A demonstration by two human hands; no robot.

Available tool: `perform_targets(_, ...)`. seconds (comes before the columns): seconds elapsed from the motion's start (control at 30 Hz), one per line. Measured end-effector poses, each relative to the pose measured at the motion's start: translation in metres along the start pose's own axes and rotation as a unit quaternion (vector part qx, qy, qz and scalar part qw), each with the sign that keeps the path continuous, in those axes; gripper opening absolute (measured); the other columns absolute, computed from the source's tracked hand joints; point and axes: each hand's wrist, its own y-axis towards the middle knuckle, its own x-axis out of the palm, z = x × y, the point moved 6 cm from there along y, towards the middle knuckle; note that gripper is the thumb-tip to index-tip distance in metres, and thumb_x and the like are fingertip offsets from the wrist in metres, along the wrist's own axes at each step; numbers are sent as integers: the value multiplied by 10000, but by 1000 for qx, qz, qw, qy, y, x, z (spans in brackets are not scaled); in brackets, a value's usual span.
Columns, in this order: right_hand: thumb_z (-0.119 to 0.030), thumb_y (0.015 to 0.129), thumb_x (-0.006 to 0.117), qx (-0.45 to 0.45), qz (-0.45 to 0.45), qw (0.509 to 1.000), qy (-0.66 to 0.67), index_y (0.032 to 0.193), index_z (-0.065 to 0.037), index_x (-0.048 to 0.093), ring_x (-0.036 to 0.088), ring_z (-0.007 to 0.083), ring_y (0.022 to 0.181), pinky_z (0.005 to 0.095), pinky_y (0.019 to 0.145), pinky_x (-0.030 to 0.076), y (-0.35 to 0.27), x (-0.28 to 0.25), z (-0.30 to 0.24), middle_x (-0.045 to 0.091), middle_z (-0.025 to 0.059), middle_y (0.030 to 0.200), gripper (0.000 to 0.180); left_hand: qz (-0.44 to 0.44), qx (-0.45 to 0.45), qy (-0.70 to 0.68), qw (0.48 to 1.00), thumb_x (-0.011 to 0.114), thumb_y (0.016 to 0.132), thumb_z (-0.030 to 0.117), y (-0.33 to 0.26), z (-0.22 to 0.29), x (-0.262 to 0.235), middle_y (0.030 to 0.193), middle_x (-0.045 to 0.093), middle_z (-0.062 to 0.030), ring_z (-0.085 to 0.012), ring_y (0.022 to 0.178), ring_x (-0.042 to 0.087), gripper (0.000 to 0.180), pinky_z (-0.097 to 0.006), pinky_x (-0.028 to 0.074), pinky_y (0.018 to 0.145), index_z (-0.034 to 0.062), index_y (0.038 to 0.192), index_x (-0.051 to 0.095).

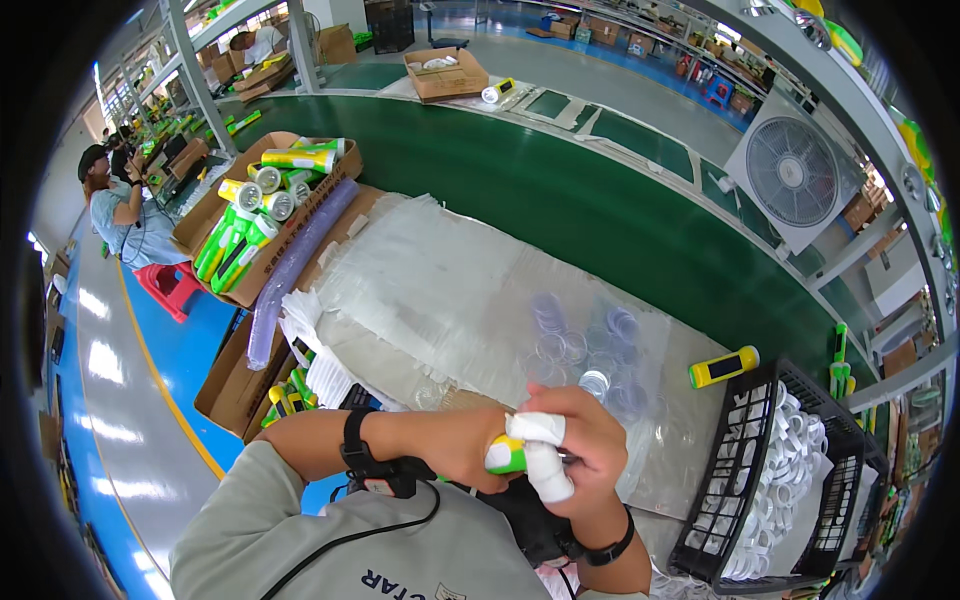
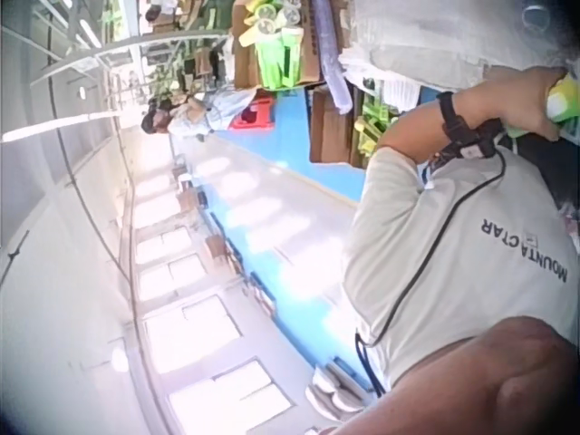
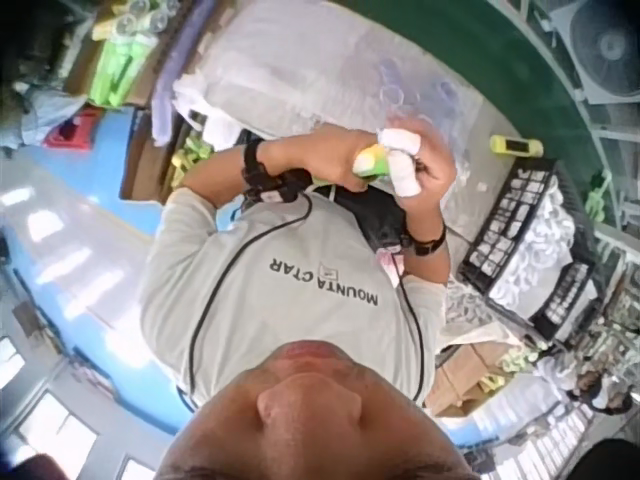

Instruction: The person is assembling plastic components onto the heads of yellow and green flashlights on a factory assembly line.

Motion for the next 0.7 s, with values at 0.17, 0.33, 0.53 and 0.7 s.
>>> perform_targets(0.17,-298,789,683,-193,-220,932,213,820,-21,641,618,270,684,400,714,534,12,14,-59,640,124,765,282,-223,416,-144,870,712,628,115,-23,47,51,789,641,-89,-238,666,628,358,-343,484,582,56,956,583)
perform_targets(0.33,-368,763,692,32,-61,919,-388,1019,-54,611,603,246,749,332,610,474,34,-22,-10,580,100,876,412,278,82,309,906,723,625,147,0,38,-49,865,648,-95,-330,765,627,433,-407,499,637,95,1027,570)
perform_targets(0.53,-414,767,694,185,-93,879,-429,1079,-66,579,613,302,770,388,607,486,6,-19,66,591,113,880,482,272,73,387,878,649,662,138,14,-14,-54,854,638,-102,-325,761,629,417,-430,490,611,108,1062,535)
perform_targets(0.7,-237,800,684,233,-160,932,-227,1104,-57,548,597,302,852,377,727,494,8,-3,89,565,142,997,378,230,38,352,906,655,656,152,19,-43,-67,849,640,-129,-346,770,624,416,-438,492,654,104,1053,541)
